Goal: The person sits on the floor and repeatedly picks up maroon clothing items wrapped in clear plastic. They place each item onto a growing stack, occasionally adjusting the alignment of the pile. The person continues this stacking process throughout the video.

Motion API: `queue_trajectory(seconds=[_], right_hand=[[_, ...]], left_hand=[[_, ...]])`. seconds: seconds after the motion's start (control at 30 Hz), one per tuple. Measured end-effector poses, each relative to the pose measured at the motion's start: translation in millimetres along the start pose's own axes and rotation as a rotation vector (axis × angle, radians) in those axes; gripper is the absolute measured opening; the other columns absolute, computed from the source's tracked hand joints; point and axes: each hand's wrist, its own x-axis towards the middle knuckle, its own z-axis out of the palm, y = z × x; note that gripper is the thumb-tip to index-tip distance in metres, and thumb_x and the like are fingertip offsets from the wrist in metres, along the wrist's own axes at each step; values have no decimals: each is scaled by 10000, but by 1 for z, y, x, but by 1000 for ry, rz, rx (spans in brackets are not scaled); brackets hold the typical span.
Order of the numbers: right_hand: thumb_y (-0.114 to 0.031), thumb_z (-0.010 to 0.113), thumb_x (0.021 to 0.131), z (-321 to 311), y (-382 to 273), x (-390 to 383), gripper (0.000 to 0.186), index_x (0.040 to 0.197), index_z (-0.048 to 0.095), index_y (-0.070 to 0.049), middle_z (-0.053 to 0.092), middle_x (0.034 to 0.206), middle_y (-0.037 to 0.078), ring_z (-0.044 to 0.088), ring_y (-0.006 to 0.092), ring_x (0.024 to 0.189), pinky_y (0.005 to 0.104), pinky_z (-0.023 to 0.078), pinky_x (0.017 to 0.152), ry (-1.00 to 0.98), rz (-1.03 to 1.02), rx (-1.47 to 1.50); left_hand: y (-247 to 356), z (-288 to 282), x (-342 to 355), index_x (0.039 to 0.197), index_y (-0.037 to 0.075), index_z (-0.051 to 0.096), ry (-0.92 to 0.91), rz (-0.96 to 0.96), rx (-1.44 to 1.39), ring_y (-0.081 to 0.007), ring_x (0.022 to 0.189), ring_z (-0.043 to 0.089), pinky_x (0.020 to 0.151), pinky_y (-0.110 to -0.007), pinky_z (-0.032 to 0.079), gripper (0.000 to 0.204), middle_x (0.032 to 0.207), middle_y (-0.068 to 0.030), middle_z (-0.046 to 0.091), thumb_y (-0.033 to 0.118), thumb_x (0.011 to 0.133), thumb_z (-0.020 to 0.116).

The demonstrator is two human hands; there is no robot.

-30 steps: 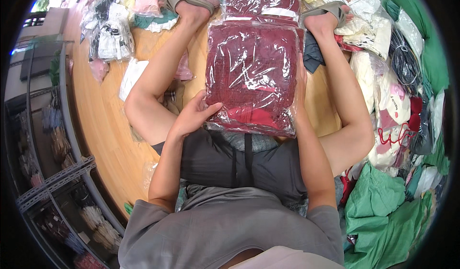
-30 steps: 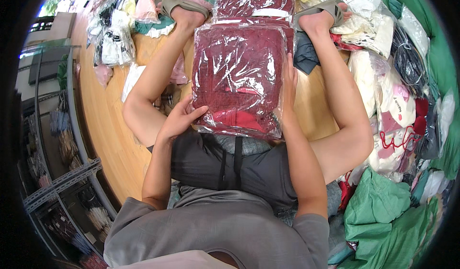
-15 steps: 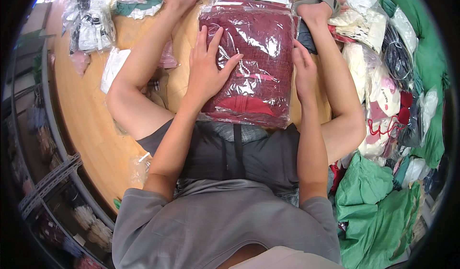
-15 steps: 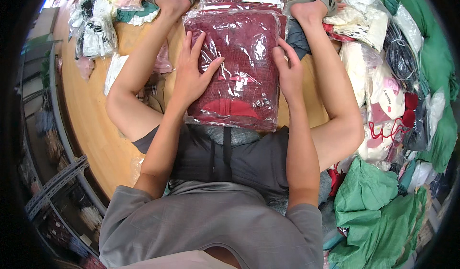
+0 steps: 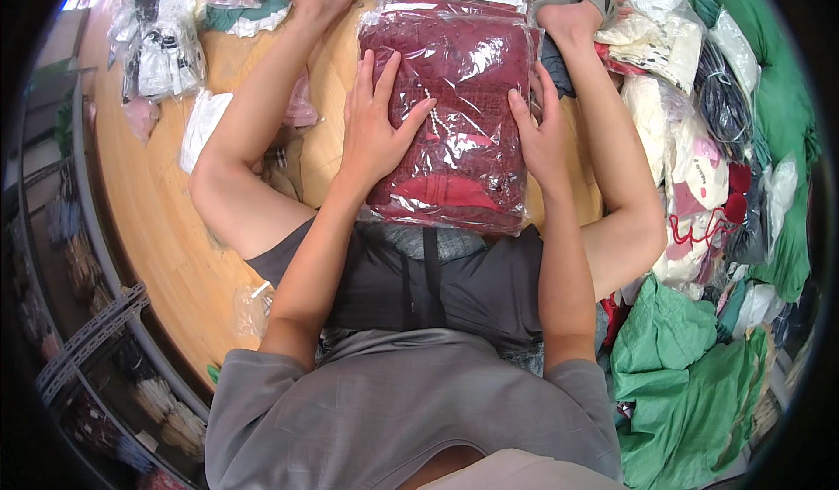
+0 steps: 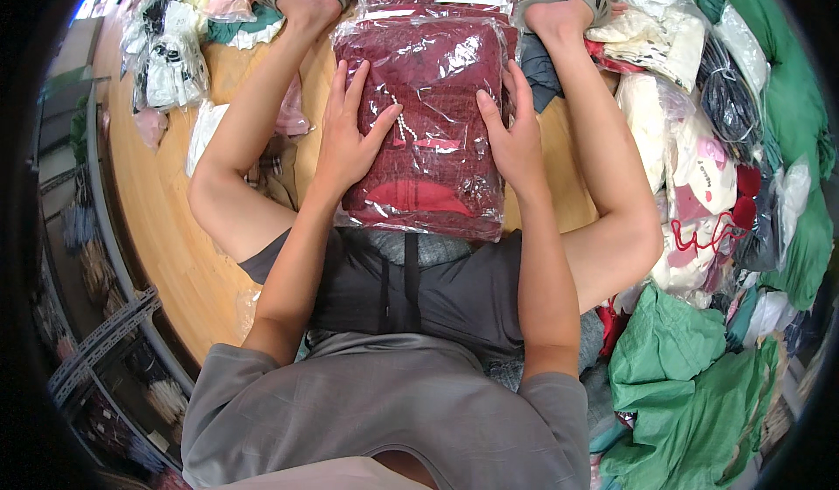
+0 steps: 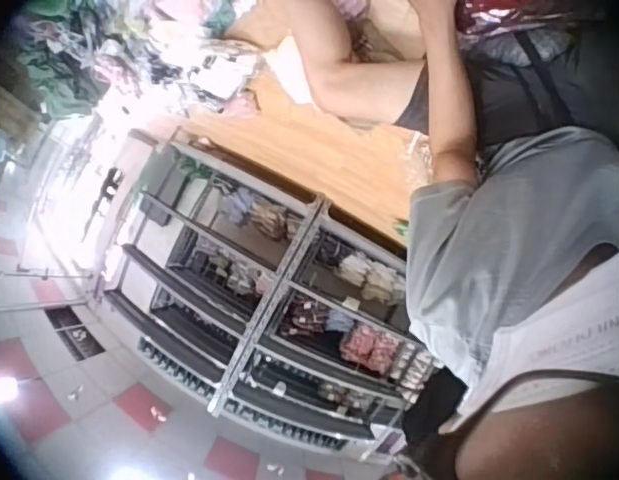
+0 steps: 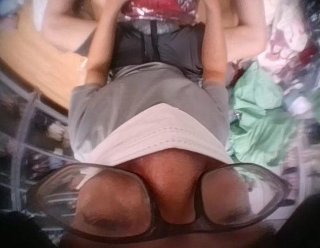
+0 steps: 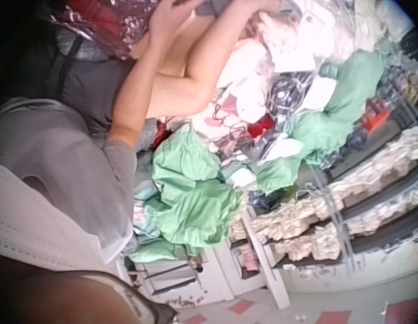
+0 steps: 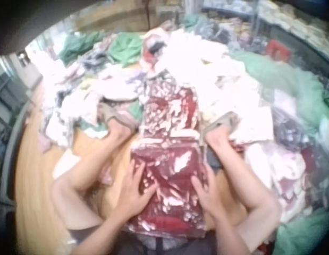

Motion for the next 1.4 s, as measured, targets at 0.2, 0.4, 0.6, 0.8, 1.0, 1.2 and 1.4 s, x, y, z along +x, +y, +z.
queue_trajectory(seconds=[0.2,0.4,0.6,0.8,1.0,1.2,1.4], right_hand=[[-267,649,1035,-1,4,1,706,1576,297,20,448,1549,288,456,309,1444,395,347,1189,14,-5,-4],[-237,637,1039,-2,3,-1,694,1585,287,9,438,1558,285,444,313,1455,394,346,1193,2,-22,-33],[-205,614,1047,-1,0,-2,667,1588,286,8,431,1567,274,429,308,1465,394,332,1201,-10,-38,-15],[-206,607,1049,-1,4,-1,657,1585,297,15,425,1573,268,421,307,1471,391,324,1205,0,-33,-25],[-217,604,1052,0,1,-2,652,1582,305,17,428,1572,265,421,305,1470,389,321,1206,-1,-29,-32],[-203,600,1040,3,-9,-5,601,1553,378,19,426,1578,263,405,358,1482,428,310,1212,63,-81,-239],[-219,560,1027,35,-47,-11,562,1537,435,-17,381,1614,234,310,415,1520,604,219,1216,63,-442,-760]], left_hand=[[5,-8,5,1545,115,461,-14,-11,17,-415,1513,320,1200,-593,237,772,1625,-280,317,491,923,721],[33,-17,21,1475,49,526,105,191,144,-388,1514,335,1206,-636,197,661,1602,-193,409,386,942,724],[46,2,33,1474,62,538,9,269,185,-372,1509,345,1217,-616,202,624,1577,-177,453,396,965,677],[41,17,32,1541,166,495,-19,256,262,-370,1522,323,1228,-608,164,617,1619,-161,405,427,997,623],[34,23,31,1543,202,498,-17,266,270,-370,1521,323,1219,-629,159,591,1621,-160,400,424,1006,604],[33,29,27,1553,285,483,-22,283,371,-359,1525,320,1190,-705,130,561,1639,-143,373,445,1021,566],[30,39,26,1534,277,498,-34,324,432,-331,1525,320,1156,-772,113,555,1633,-136,376,469,1015,533]])
